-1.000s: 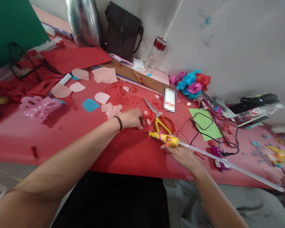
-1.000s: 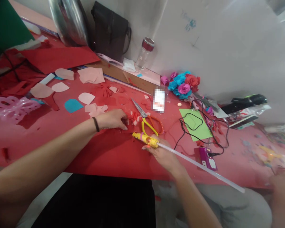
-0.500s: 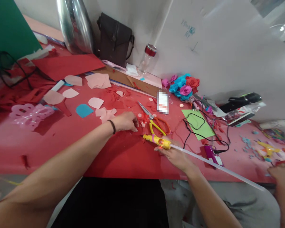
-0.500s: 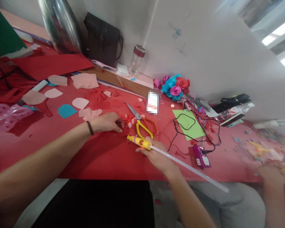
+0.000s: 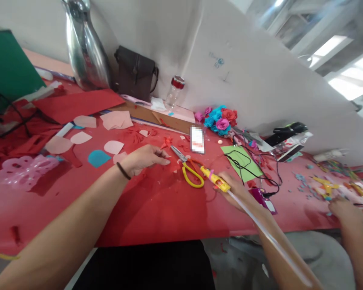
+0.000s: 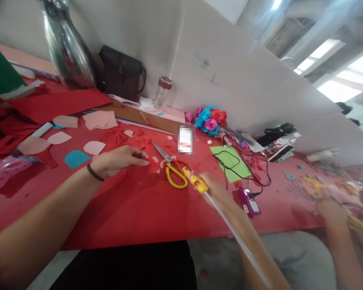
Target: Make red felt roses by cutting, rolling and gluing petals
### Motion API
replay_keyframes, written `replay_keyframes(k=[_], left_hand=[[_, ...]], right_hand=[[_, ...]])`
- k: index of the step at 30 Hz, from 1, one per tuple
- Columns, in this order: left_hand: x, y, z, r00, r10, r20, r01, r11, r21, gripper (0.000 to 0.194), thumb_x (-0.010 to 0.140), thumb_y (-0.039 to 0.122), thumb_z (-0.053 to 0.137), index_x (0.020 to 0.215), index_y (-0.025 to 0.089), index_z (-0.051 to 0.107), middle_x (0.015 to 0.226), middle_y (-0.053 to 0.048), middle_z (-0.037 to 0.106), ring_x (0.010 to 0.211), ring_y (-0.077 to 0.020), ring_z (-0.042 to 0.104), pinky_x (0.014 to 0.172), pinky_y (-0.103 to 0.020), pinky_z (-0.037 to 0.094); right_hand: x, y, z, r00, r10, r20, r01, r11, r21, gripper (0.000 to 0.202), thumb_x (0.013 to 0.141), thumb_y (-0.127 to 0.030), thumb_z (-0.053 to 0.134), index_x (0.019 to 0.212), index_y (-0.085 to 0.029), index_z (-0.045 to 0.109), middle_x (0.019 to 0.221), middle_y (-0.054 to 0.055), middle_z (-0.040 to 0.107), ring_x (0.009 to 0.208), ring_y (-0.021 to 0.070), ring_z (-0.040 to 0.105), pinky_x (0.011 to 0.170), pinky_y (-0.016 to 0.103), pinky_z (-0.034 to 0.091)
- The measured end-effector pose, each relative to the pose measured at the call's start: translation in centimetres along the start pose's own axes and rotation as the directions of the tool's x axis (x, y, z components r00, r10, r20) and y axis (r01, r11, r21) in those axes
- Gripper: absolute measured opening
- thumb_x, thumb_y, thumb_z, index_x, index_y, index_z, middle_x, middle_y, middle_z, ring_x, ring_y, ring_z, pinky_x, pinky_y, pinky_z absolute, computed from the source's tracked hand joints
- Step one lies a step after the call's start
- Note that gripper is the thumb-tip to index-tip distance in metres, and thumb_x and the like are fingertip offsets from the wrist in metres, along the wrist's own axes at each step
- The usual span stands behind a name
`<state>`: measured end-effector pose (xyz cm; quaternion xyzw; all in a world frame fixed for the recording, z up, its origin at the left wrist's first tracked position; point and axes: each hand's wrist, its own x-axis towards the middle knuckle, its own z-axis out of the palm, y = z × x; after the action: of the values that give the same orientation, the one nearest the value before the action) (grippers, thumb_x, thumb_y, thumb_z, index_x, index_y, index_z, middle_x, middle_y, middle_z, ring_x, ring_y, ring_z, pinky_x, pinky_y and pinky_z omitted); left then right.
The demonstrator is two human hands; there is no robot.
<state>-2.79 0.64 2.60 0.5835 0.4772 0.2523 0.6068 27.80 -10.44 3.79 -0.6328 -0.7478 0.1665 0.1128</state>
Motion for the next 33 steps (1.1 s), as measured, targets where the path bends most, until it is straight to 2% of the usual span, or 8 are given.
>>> replay_keyframes(k=[3,6,11,16,19,23,29,33], left_hand=[[-0.2,0.4,-0.4,0.998,0.012,-0.056,-0.019,0.991,-0.131,0.023,0.056,0.033,0.074,0.071,0.018,0.067,0.062,0.002,0.06,0.051,-0.0078,0.042,0.048,-0.022,0.029],[-0.3,0.5,-0.4,0.994,0.058,-0.096,-0.073,0.984,-0.163,0.022,0.055,0.033,0.075,0.069,0.017,0.069,0.068,0.0,0.064,0.056,-0.0088,0.048,0.053,-0.023,0.035],[-0.2,0.3,0.2,0.978,0.157,-0.141,-0.176,0.974,-0.141,0.026,0.058,0.035,0.074,0.076,0.017,0.07,0.073,-0.002,0.068,0.07,-0.0153,0.059,0.069,-0.029,0.045],[-0.4,0.3,1.0,0.957,0.231,-0.177,-0.256,0.957,-0.133,0.03,0.06,0.033,0.073,0.081,0.016,0.06,0.073,-0.002,0.065,0.071,-0.0168,0.061,0.069,-0.031,0.046],[-0.4,0.1,1.4,0.959,0.25,-0.136,-0.265,0.957,-0.115,0.028,0.062,0.03,0.071,0.077,0.018,0.051,0.07,0.001,0.063,0.066,-0.0142,0.06,0.065,-0.028,0.045],[0.0,-0.4,1.5,0.943,0.296,-0.153,-0.305,0.952,-0.038,0.03,0.064,0.025,0.07,0.08,0.02,0.045,0.068,0.004,0.059,0.061,-0.0117,0.057,0.061,-0.025,0.044],[0.6,-1.2,1.0,0.931,0.363,-0.038,-0.363,0.932,0.006,0.032,0.067,0.018,0.064,0.094,0.02,0.046,0.073,0.002,0.06,0.068,-0.0135,0.061,0.066,-0.026,0.047],[0.5,-1.4,0.7,0.925,0.381,-0.014,-0.376,0.917,0.131,0.032,0.071,0.018,0.062,0.1,0.019,0.048,0.076,0.0,0.062,0.069,-0.0141,0.06,0.067,-0.027,0.046]], right_hand=[[0.9,3.9,-0.9,0.997,-0.079,-0.016,0.077,0.988,-0.135,0.026,0.084,-0.027,0.05,0.108,-0.018,0.053,0.103,0.011,0.061,0.094,0.0247,0.059,0.081,0.035,0.046],[2.2,7.0,-1.1,0.997,-0.073,0.028,0.079,0.939,-0.334,0.03,0.082,-0.02,0.049,0.111,-0.013,0.055,0.108,0.016,0.06,0.103,0.0273,0.057,0.09,0.038,0.043],[3.2,9.0,-1.8,0.998,-0.022,0.059,0.045,0.902,-0.429,0.041,0.076,-0.005,0.047,0.114,-0.012,0.059,0.117,0.017,0.06,0.11,0.027,0.055,0.093,0.039,0.042],[3.3,3.4,-2.4,0.994,-0.074,-0.076,0.043,0.935,-0.353,0.045,0.077,-0.004,0.045,0.117,-0.014,0.061,0.124,0.017,0.059,0.115,0.0281,0.055,0.1,0.045,0.04],[4.8,-3.1,-1.0,0.973,-0.146,-0.179,0.138,0.989,-0.06,0.031,0.087,-0.023,0.047,0.114,-0.024,0.063,0.116,0.008,0.065,0.11,0.0239,0.059,0.097,0.043,0.044],[8.2,-9.5,1.9,0.986,-0.09,-0.138,0.118,0.97,0.214,0.031,0.078,-0.029,0.061,0.107,-0.019,0.067,0.113,0.012,0.068,0.109,0.0285,0.06,0.096,0.045,0.044],[11.1,-10.6,3.6,0.986,-0.13,0.107,0.026,0.745,0.667,0.026,0.074,-0.02,0.055,0.097,-0.016,0.067,0.099,0.007,0.071,0.093,0.0218,0.065,0.085,0.036,0.048],[11.1,-9.4,4.1,0.976,-0.191,0.109,0.048,0.671,0.74,0.018,0.074,-0.024,0.059,0.088,-0.017,0.068,0.079,0.002,0.071,0.077,0.0183,0.064,0.076,0.032,0.048]])
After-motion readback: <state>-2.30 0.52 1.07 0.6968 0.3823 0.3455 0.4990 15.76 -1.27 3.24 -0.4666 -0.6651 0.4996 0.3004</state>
